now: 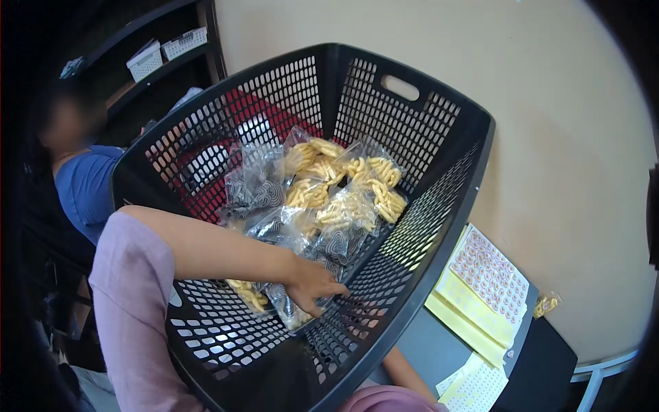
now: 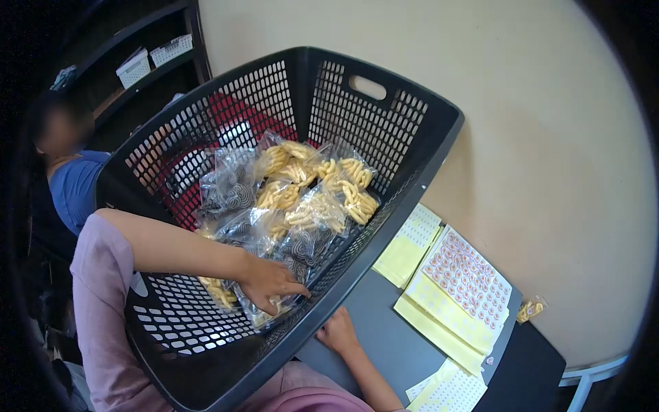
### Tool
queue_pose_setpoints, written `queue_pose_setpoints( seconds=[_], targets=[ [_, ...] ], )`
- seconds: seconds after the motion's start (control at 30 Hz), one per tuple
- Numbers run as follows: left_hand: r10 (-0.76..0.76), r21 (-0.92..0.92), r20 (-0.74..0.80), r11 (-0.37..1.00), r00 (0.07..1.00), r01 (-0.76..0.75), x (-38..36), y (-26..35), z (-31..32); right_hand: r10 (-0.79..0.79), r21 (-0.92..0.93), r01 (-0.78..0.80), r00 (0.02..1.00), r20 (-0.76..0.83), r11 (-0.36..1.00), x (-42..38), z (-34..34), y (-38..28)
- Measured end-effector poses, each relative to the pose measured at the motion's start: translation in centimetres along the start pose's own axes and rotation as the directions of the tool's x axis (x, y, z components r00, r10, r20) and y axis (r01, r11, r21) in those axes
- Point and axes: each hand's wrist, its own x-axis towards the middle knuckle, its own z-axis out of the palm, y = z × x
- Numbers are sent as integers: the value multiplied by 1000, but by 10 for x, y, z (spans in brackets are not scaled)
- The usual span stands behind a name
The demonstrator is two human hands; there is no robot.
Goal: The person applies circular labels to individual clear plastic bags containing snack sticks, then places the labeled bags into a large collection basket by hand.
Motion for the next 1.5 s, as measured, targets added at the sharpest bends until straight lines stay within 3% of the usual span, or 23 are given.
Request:
queue_pose_setpoints(
  seconds=[0.07,0.1,0.17,0.2,0.27,0.3,0.37,0.5,0.57,0.6,0.7,0.77,0.87,0.9,0.97,1.07,1.13,1.17,1.23,1.33,1.4,1.43,1.5],
  targets=[
    [-178,-225,257,945,950,239,0,14,-19,-27,13,27,999,-30,1000,7,-4,-5],
    [-175,-231,260,944,950,237,2,5,-13,-21,15,22,999,-27,1000,7,-4,-6],
    [-181,-128,500,952,847,278,7,-19,7,108,106,-113,993,50,988,8,-5,-6],
    [-178,-133,499,952,848,277,7,-17,7,110,106,-115,992,54,988,10,-7,-9],
    [-401,376,694,910,598,175,7,-11,9,183,123,-187,982,48,975,14,-12,-18],
    [-398,369,696,912,598,178,2,-7,11,183,126,-189,982,55,974,15,-13,-18],
    [-251,446,403,894,880,51,-12,2,18,166,93,-173,983,74,981,15,-13,-16],
    [-106,436,406,895,908,-91,-15,10,37,216,115,-229,970,112,967,10,-9,-11],
    [-96,492,365,865,926,-104,-14,8,42,31,76,-30,1000,-4,997,6,-5,-4],
    [-96,492,368,864,925,-106,-13,6,44,72,42,-73,997,37,996,2,0,0],
    [-322,582,352,811,879,64,-9,-1,46,-53,-67,52,999,-7,996,-1,7,9],
    [-271,601,286,798,919,48,-20,-14,58,-42,-57,39,998,-47,998,3,-1,-4],
    [15,822,5,569,1000,-13,-27,-53,106,-27,-57,22,997,-78,998,8,-5,-9],
    [17,824,7,567,1000,-16,-23,-40,85,-17,-66,13,998,-63,998,8,-5,-9],
    [-184,514,420,855,889,-66,-9,-6,15,-20,-87,14,998,-58,996,2,5,2],
    [-193,38,184,981,964,189,2,-2,-30,-41,-79,35,996,-80,996,7,-6,-10],
    [-340,10,133,940,931,342,14,4,-74,-57,-53,51,991,-118,997,8,-12,-15],
    [-332,25,76,943,940,331,14,4,-87,0,32,3,995,-99,999,7,-11,-13],
    [-379,264,-45,888,924,377,10,23,-124,109,198,-96,992,-59,976,6,-12,-9],
    [-410,429,-235,770,881,473,8,52,-177,115,232,-57,962,-248,971,6,-32,-14],
    [-336,542,-397,665,854,514,8,81,-208,116,226,-25,909,-401,974,6,-50,-16],
    [-168,576,-505,665,847,475,10,88,-219,110,217,-22,908,-404,976,4,-61,-18],
    [-49,590,-590,656,806,472,21,131,-236,78,164,-1,882,-465,986,-6,-84,-21]
  ],
)
